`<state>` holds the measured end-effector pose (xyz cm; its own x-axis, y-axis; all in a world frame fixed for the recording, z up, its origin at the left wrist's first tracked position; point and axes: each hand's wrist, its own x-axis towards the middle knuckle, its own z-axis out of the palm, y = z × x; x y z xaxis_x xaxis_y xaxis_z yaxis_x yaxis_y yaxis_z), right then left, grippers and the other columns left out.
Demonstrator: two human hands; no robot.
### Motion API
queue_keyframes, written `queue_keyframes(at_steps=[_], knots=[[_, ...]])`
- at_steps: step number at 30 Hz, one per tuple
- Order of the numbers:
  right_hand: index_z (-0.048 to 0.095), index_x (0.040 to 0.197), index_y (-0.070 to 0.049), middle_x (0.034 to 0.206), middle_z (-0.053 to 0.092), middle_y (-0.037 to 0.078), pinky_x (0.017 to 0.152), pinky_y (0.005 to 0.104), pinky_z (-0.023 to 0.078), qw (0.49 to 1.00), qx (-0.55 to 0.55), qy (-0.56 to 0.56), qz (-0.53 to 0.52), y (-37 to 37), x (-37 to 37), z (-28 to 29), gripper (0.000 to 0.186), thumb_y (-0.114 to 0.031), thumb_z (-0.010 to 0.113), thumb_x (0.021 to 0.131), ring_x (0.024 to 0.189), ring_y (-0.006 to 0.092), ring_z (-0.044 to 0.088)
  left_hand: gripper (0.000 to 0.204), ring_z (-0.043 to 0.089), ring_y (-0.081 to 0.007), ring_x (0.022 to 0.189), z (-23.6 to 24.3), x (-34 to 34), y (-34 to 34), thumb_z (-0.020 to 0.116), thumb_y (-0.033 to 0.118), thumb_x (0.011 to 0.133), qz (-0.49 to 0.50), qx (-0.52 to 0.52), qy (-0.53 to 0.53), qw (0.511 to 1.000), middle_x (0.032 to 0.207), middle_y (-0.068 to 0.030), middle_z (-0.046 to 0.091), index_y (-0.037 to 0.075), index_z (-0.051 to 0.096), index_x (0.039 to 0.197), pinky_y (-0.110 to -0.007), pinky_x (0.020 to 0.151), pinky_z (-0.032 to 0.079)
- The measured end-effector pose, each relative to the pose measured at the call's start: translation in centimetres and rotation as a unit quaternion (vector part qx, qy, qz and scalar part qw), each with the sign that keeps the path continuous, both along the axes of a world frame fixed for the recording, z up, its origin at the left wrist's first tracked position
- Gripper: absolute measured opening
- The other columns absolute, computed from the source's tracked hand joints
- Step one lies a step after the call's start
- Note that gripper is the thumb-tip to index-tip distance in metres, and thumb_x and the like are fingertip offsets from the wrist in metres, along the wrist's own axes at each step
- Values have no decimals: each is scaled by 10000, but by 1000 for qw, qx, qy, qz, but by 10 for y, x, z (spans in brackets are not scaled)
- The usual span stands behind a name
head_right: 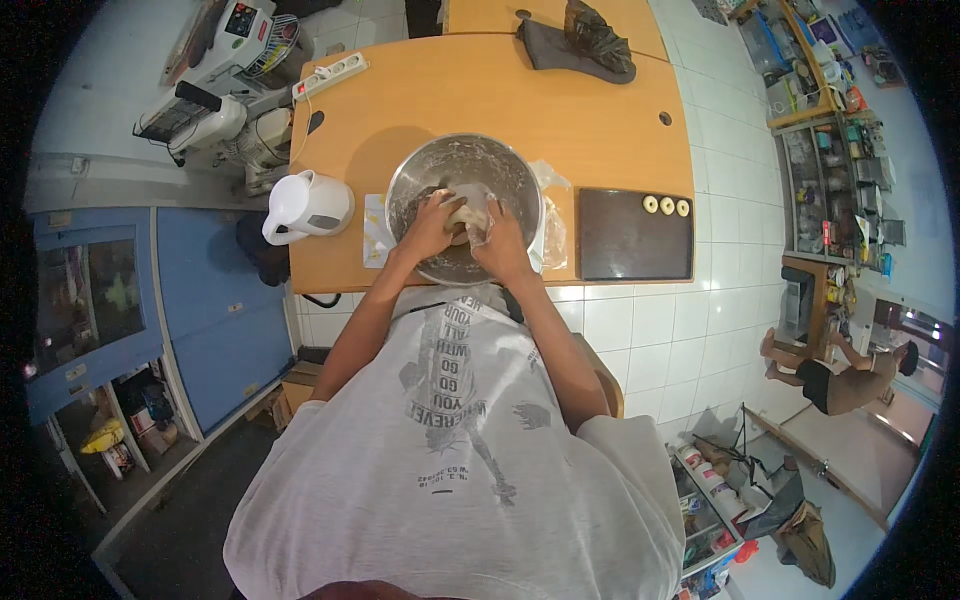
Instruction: The person shapes dough balls into donuts by hand and places one onto a baking tray. The person rubs their hands together over a metal bowl to remove flour and shapes another dough ball into a donut.
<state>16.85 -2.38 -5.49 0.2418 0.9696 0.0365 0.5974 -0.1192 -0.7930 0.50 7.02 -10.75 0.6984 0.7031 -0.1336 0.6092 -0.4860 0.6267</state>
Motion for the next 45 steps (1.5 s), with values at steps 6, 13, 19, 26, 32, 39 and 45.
queue_keyframes(at_steps=[6, 13, 19, 26, 32, 39, 45], knots=[[654, 1227, 76, 1214, 582, 350, 967, 512, 508, 996, -46, -68, 38, 5, 2, -16, 415, -36, 721, 834, 1124, 497, 589, 689, 426, -491, 1338, 15, 4, -12, 795, 129, 821, 0, 6, -7, 1000, 1475, -268, 471, 123, 556, 1467, -534, 1133, 357], [656, 1185, 47, 1173, 625, 325, 907, 494, 574, 988, -97, -109, 48, 6, 7, -14, 437, 9, 734, 756, 1057, 492, 652, 578, 444, -482, 1296, 16, 12, -21, 726, 106, 874, 17, 44, 68, 997, 1500, -183, 443, 172, 564, 1425, -559, 1020, 513], [666, 1115, 46, 1042, 691, 287, 852, 489, 594, 979, -88, -150, 107, 6, 9, -3, 421, -41, 770, 717, 949, 440, 707, 397, 444, -499, 1286, 5, 21, -29, 548, 100, 961, 27, 95, 101, 990, 1490, -205, 479, 135, 583, 1355, -491, 811, 632], [675, 973, 74, 922, 693, 293, 805, 502, 566, 994, -53, -57, 76, -2, 13, 13, 258, 11, 697, 724, 890, 486, 684, 419, 437, -512, 1292, -1, 22, -30, 574, 142, 967, 32, 122, 89, 988, 1541, -218, 442, 132, 550, 1385, -488, 811, 635], [719, 1042, 43, 923, 721, 210, 775, 381, 551, 997, -17, 59, 40, -9, 8, 94, 174, -11, 685, 880, 867, 339, 722, 545, 353, -506, 1397, -18, 25, -24, 641, 175, 939, 40, 99, 129, 986, 1550, -218, 412, 46, 498, 1448, -565, 1101, 452], [647, 1297, 19, 1182, 675, 194, 871, 351, 565, 947, 14, 319, 28, -4, 19, 61, 351, -53, 694, 957, 1058, 253, 700, 643, 397, -411, 1429, 30, 4, -20, 603, 272, 1045, 89, -48, -112, 989, 1526, -250, 447, -31, 348, 1551, -502, 1177, 346], [667, 1290, 12, 1137, 644, 77, 994, 313, 515, 935, -5, 353, 40, -7, -6, 70, 311, 24, 663, 980, 1166, 177, 635, 579, 589, -218, 1263, 91, -8, -32, 587, 362, 1073, 185, -423, -371, 806, 1370, -139, 605, -19, 477, 1495, -392, 1055, 515]])
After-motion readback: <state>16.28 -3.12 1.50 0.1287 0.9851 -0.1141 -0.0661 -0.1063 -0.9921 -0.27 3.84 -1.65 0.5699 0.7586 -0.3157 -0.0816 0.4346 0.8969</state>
